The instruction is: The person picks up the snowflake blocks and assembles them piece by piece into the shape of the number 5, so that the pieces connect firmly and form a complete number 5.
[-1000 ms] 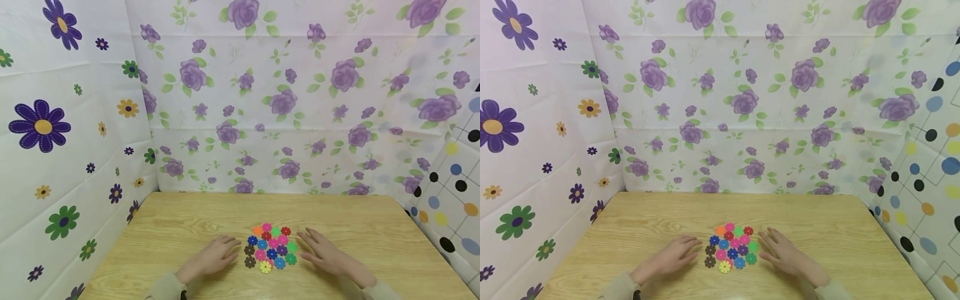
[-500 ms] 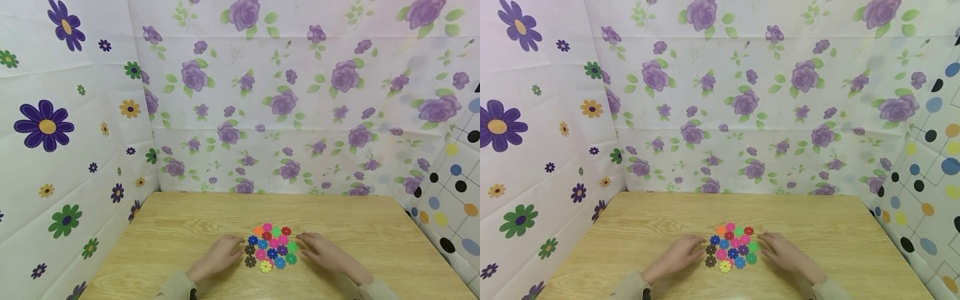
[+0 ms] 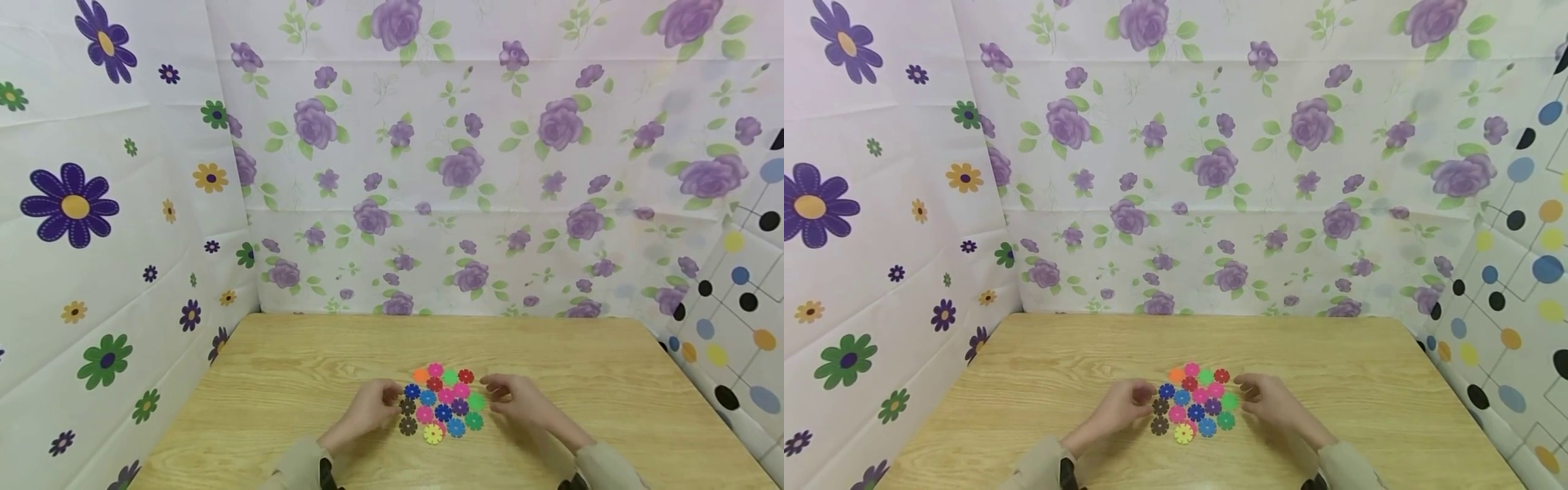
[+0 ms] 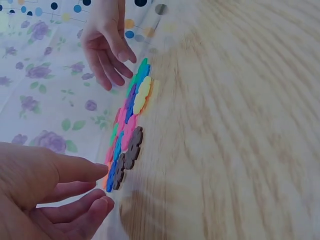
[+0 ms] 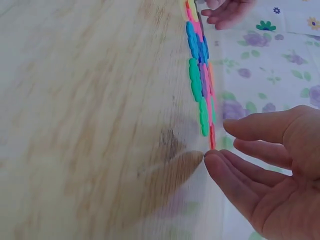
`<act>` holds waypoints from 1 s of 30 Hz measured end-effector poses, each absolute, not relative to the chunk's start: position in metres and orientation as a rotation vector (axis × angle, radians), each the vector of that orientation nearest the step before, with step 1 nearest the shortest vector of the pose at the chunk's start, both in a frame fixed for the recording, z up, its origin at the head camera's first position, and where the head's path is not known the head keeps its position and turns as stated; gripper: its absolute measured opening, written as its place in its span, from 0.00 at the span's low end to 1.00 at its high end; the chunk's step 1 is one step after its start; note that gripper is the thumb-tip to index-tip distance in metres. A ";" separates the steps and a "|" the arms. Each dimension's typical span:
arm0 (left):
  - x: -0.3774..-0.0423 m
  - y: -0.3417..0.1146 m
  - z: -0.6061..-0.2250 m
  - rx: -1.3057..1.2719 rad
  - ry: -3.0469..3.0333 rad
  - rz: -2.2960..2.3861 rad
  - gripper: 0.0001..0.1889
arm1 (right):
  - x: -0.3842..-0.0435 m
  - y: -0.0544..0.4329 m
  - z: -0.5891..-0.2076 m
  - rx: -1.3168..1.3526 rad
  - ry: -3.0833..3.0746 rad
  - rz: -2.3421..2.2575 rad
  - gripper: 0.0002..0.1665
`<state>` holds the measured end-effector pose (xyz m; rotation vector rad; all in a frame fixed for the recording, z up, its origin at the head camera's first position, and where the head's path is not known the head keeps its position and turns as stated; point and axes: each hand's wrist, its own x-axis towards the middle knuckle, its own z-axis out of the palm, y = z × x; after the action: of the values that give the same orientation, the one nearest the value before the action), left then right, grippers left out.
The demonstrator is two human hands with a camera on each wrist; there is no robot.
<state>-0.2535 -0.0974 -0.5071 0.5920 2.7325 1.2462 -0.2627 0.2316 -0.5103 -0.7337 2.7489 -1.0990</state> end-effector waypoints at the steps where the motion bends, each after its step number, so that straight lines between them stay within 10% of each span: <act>1: -0.254 -0.096 -0.507 0.587 2.737 1.244 0.14 | -0.263 0.230 -0.510 -0.718 2.748 -1.099 0.24; 30: -0.250 -0.072 -0.510 0.434 2.798 1.106 0.10 | -0.270 0.202 -0.517 -0.658 2.858 -0.946 0.16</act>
<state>-0.2501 -0.0720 -0.5103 0.4341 2.7977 1.1064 -0.2700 0.2016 -0.5167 -0.6580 2.8581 -0.9463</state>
